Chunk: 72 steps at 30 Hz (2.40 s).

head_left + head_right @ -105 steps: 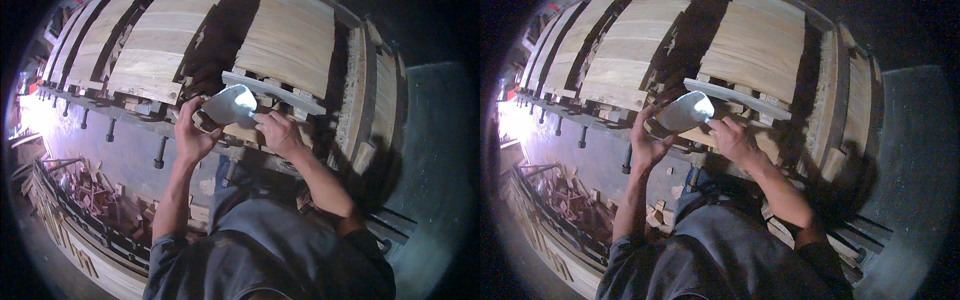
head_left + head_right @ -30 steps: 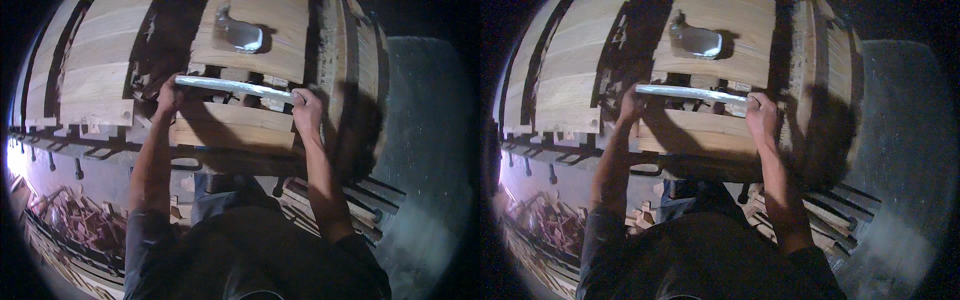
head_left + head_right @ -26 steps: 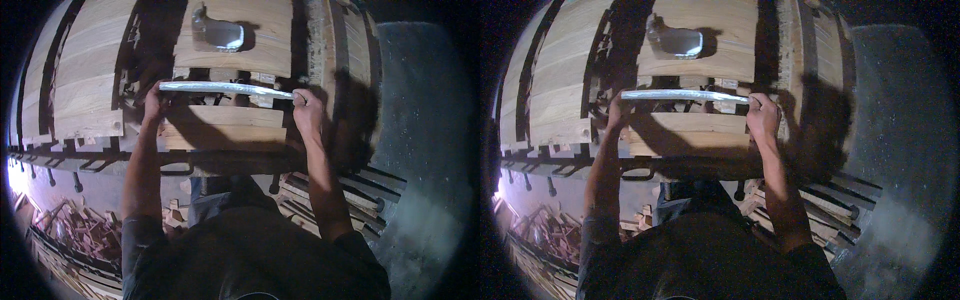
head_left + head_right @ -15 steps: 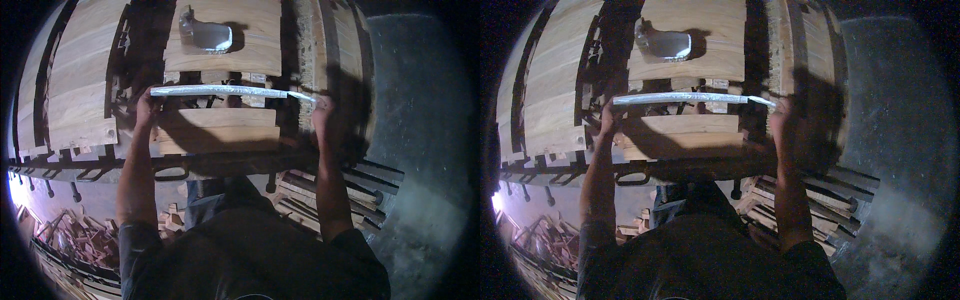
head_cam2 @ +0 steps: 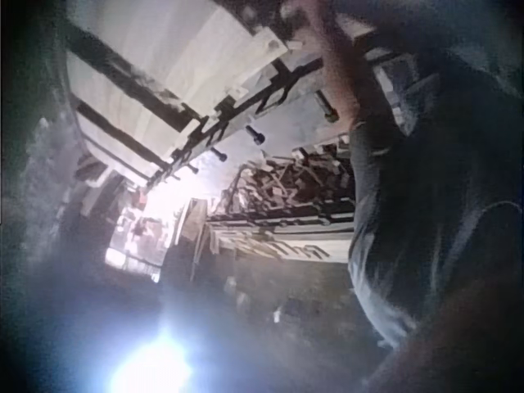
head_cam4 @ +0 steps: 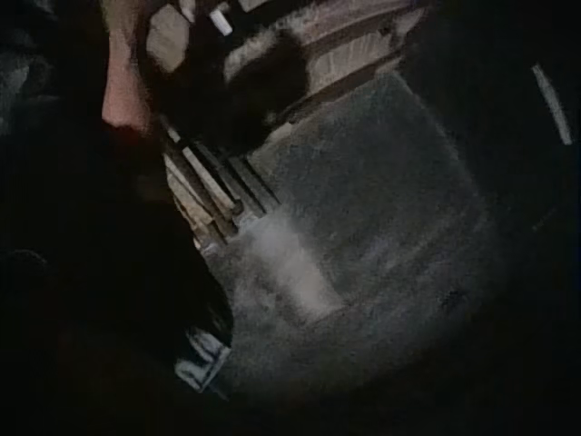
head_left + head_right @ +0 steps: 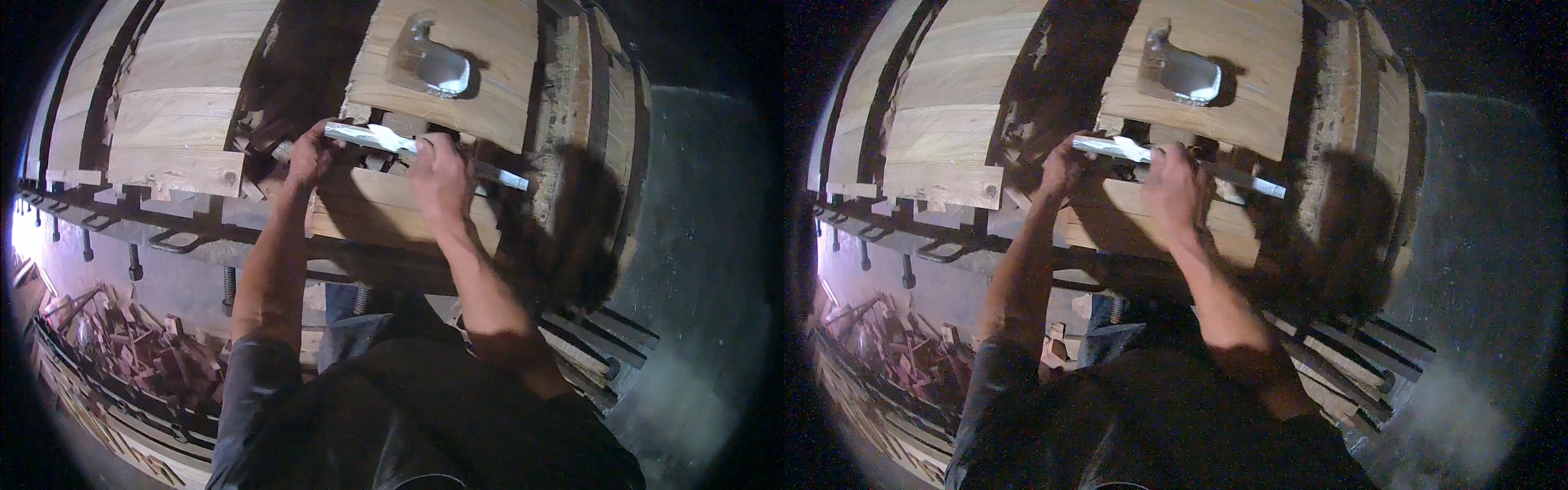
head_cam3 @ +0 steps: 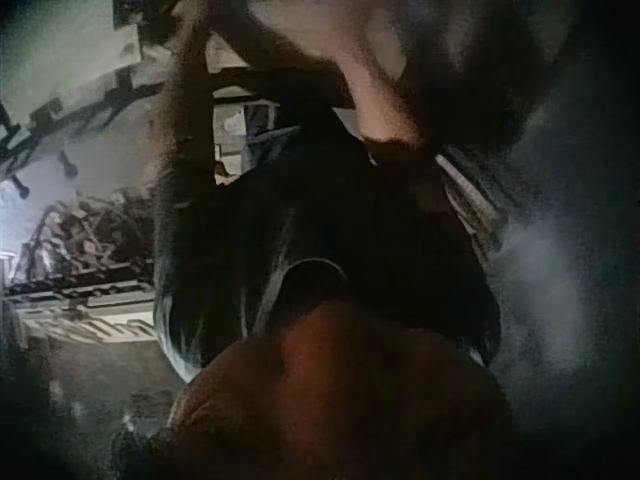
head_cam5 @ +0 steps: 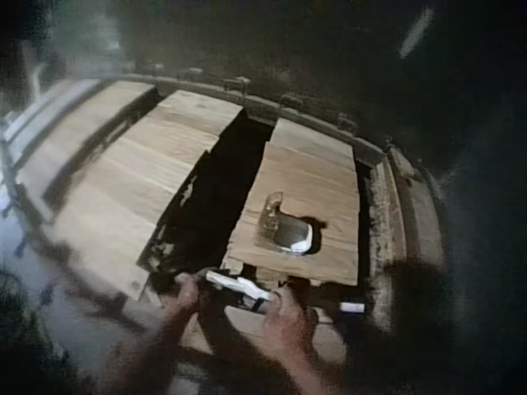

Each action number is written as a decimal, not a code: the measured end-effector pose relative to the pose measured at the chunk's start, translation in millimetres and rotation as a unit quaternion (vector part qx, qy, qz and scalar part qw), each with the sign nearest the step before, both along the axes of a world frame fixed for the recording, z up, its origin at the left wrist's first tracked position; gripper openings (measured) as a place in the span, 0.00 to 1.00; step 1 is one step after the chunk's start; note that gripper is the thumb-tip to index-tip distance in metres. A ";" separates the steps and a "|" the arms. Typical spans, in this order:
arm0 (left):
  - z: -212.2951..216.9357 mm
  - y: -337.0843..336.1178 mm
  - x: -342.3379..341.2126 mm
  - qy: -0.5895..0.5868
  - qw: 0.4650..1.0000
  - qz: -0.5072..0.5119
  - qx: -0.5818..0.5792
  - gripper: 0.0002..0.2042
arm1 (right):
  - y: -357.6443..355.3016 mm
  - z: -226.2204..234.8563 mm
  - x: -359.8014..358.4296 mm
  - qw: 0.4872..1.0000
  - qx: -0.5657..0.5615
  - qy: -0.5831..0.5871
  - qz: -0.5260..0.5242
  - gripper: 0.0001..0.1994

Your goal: The person applies glue to wooden planks using a brush and assembles them into a larger panel. They repeatedly dip the brush into a container, spread glue on the wood, and place the planks together.

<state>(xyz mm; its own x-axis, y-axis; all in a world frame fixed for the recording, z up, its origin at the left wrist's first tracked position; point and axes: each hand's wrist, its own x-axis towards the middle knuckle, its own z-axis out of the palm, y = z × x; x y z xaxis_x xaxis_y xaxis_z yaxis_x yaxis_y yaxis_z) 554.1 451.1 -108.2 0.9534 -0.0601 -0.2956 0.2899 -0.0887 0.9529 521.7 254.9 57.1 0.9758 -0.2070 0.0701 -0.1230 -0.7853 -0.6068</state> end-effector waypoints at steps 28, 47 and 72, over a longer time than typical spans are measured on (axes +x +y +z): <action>0.8 0.3 3.6 -0.041 0.998 -0.042 -0.005 0.16 | -11.4 -27.7 -17.0 1.000 0.008 -0.019 -0.018 0.05; -35.6 16.6 8.3 -0.041 0.993 -0.051 -0.099 0.15 | -26.7 -19.5 -38.4 0.995 0.004 -0.096 0.003 0.07; -14.2 12.5 7.3 0.029 0.999 -0.003 0.024 0.13 | 76.0 -21.3 16.7 0.989 0.135 -0.046 0.027 0.04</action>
